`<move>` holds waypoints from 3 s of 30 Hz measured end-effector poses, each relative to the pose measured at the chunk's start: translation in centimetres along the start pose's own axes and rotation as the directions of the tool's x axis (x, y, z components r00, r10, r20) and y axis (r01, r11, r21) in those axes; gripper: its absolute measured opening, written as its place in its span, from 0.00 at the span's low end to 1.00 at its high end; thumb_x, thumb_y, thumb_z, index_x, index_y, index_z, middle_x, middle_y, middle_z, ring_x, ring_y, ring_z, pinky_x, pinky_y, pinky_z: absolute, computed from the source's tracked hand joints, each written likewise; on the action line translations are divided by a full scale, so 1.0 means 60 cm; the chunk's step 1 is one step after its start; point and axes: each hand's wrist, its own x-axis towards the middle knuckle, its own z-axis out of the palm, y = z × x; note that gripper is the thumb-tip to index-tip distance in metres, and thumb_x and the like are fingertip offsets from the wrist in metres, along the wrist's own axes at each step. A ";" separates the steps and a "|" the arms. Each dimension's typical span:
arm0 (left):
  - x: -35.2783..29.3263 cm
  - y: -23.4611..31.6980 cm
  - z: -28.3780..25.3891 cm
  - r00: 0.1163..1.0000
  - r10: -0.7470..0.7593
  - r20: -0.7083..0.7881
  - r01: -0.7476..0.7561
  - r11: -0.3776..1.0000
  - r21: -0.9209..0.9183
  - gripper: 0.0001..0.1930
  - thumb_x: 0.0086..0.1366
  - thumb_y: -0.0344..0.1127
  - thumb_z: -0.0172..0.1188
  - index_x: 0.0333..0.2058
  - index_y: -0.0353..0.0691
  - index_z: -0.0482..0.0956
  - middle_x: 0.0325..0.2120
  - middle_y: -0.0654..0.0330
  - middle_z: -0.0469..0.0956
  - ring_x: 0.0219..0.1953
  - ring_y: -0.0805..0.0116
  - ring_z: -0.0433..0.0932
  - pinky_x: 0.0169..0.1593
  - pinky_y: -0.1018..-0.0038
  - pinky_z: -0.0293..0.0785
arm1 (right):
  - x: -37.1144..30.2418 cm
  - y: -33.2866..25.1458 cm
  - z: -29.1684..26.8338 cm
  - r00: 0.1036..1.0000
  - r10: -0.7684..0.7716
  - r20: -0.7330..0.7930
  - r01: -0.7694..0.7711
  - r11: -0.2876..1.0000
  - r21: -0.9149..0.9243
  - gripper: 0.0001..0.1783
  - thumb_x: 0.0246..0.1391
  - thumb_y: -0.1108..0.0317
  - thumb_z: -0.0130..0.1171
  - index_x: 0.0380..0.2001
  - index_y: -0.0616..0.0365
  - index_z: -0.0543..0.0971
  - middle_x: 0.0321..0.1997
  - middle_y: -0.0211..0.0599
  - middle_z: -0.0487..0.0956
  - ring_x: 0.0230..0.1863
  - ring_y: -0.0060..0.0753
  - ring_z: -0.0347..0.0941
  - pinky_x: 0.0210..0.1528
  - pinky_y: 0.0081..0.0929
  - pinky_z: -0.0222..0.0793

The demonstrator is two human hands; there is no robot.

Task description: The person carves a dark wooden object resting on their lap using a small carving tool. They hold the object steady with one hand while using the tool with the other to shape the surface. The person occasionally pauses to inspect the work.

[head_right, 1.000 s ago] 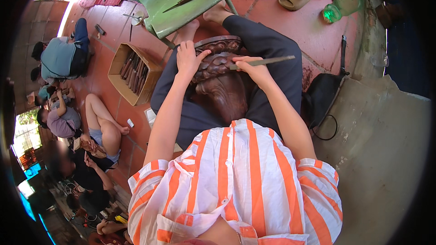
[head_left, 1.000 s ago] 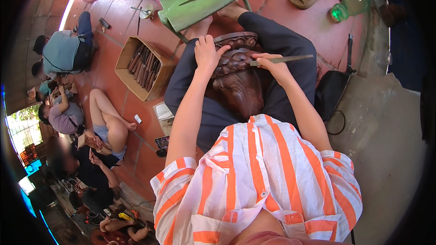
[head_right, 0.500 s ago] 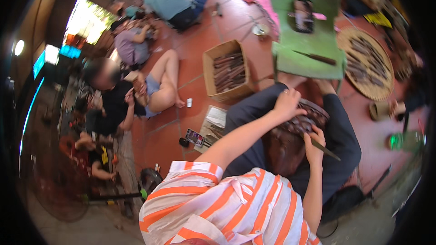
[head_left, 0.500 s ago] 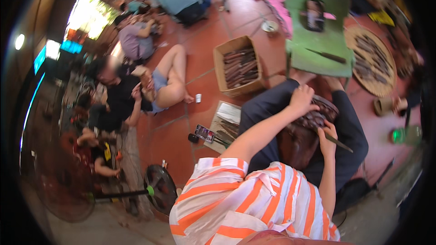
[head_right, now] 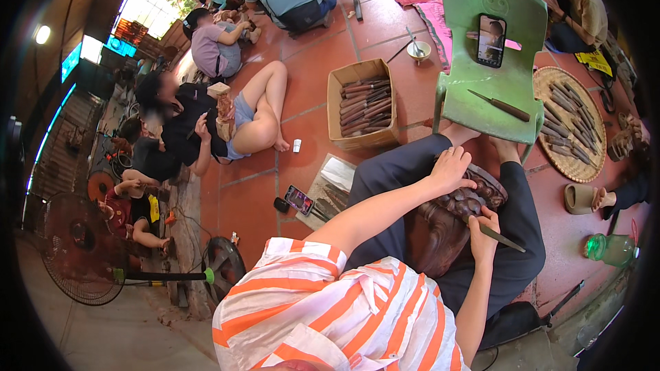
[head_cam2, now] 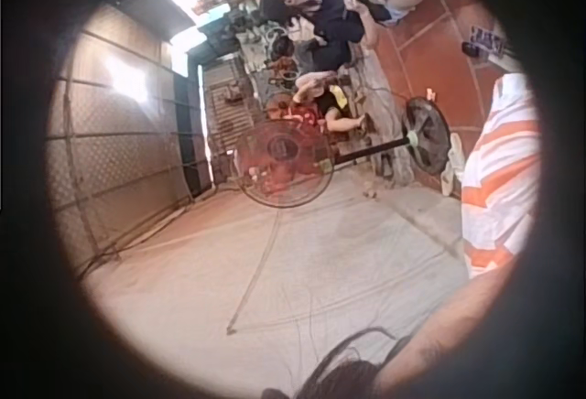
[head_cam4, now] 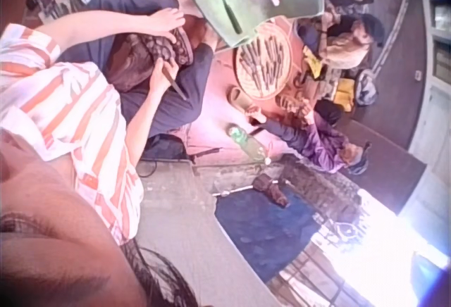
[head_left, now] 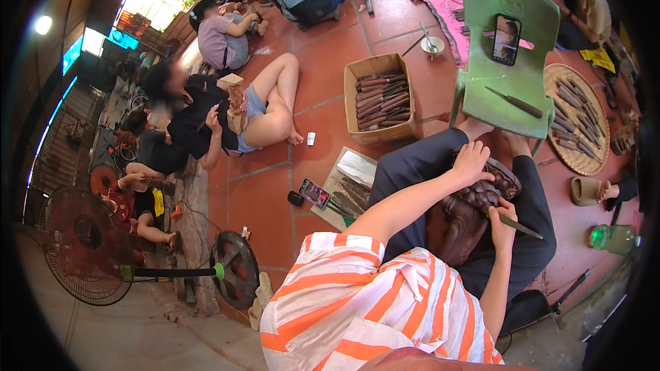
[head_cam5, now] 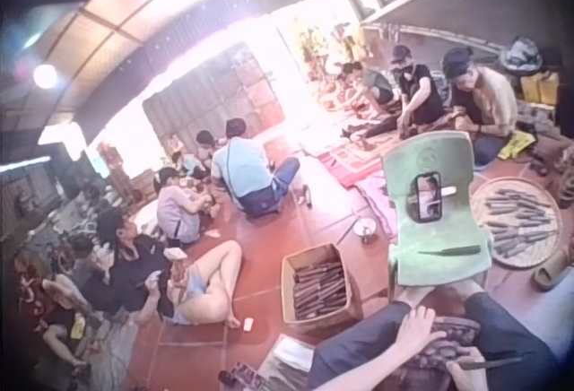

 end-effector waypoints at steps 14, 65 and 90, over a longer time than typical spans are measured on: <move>-0.004 -0.004 -0.001 1.000 0.009 -0.005 -0.009 1.000 0.008 0.32 0.41 0.52 0.73 0.35 0.36 0.68 0.36 0.50 0.68 0.43 0.48 0.70 0.45 0.58 0.68 | 0.021 0.010 -0.010 0.997 0.043 0.071 -0.042 0.999 -0.012 0.11 0.48 0.70 0.60 0.28 0.72 0.80 0.45 0.50 0.77 0.44 0.41 0.75 0.47 0.32 0.68; -0.004 -0.004 -0.004 1.000 0.009 -0.008 -0.009 1.000 0.007 0.32 0.42 0.52 0.73 0.37 0.36 0.68 0.36 0.51 0.67 0.42 0.49 0.70 0.45 0.59 0.68 | 0.009 -0.002 -0.002 0.998 0.055 0.023 -0.057 0.992 0.113 0.11 0.49 0.71 0.58 0.24 0.72 0.81 0.44 0.51 0.77 0.47 0.41 0.73 0.50 0.32 0.66; 0.005 -0.004 -0.001 0.993 0.106 0.047 -0.111 0.987 0.120 0.32 0.45 0.58 0.70 0.33 0.36 0.67 0.33 0.49 0.69 0.37 0.48 0.71 0.40 0.57 0.70 | 0.023 0.010 -0.021 0.987 0.145 0.061 -0.147 0.989 0.023 0.10 0.48 0.66 0.61 0.26 0.64 0.83 0.46 0.42 0.77 0.44 0.36 0.76 0.47 0.28 0.69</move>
